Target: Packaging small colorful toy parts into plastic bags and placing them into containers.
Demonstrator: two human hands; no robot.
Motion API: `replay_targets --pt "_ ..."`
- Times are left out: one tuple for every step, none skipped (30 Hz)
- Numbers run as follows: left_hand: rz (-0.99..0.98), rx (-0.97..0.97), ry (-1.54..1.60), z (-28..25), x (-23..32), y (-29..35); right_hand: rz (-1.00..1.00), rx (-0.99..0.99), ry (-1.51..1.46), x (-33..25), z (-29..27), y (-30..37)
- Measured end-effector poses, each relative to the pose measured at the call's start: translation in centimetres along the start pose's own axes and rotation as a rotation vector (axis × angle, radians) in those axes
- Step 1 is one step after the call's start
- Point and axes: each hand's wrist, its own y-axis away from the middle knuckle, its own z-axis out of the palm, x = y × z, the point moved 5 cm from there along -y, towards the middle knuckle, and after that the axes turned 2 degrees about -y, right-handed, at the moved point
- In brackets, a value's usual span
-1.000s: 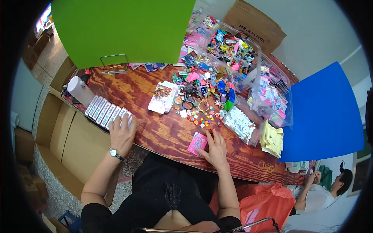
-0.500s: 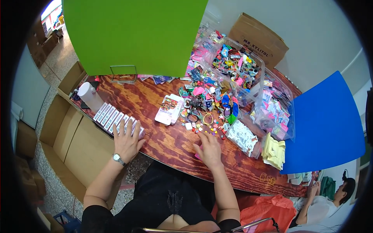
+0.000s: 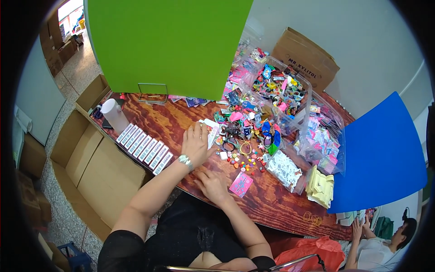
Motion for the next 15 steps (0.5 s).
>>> replay_targets --pt "0.0 0.008 -0.003 0.9 0.1 -0.8 -0.02 0.035 0.017 -0.3 -0.3 0.3" --pt "-0.109 -0.097 -0.033 2.2 -0.1 -1.6 0.008 0.009 0.023 0.1 0.0 1.0" --pt "-0.225 -0.203 -0.069 3.6 -0.8 -1.9 0.002 0.013 0.024 -0.1 -0.1 1.5" --pt "-0.277 -0.233 -0.068 5.3 -1.9 -2.1 0.011 0.013 -0.003 -0.1 -0.2 2.0" --pt "-0.269 -0.232 -0.067 5.3 -1.9 -2.5 0.032 0.017 -0.026 0.3 -0.5 2.5" --pt "-0.291 -0.305 -0.044 5.7 -2.0 -2.8 0.035 0.022 -0.025 0.5 -0.7 2.8" --pt "-0.314 -0.379 -0.022 6.0 -2.3 -2.8 0.039 0.027 -0.024 0.8 -0.8 3.1" --pt "-0.308 -0.379 -0.025 6.0 -2.4 -2.9 0.046 0.032 -0.024 0.9 -1.0 3.3" --pt "-0.313 -0.364 0.02 5.8 -2.6 -2.9 0.048 0.037 -0.025 1.0 -1.1 3.4" --pt "-0.318 -0.348 0.063 5.6 -2.8 -2.9 0.048 0.037 -0.037 1.0 -1.2 3.5" --pt "-0.324 -0.332 0.108 5.3 -2.8 -2.9 0.048 0.036 -0.049 1.1 -1.4 3.5" --pt "-0.321 -0.333 0.105 4.9 -2.7 -2.8 0.049 0.04 -0.051 1.1 -1.7 3.5" --pt "-0.33 -0.3 0.133 4.4 -2.6 -2.5 0.051 0.051 -0.026 1.2 -2.1 3.5" --pt "-0.339 -0.265 0.16 4.0 -2.6 -2.2 0.05 0.062 -0.001 1.3 -2.5 3.4" --pt "-0.337 -0.263 0.157 3.8 -2.7 -2.0 0.049 0.066 -0.002 1.5 -2.7 3.3"
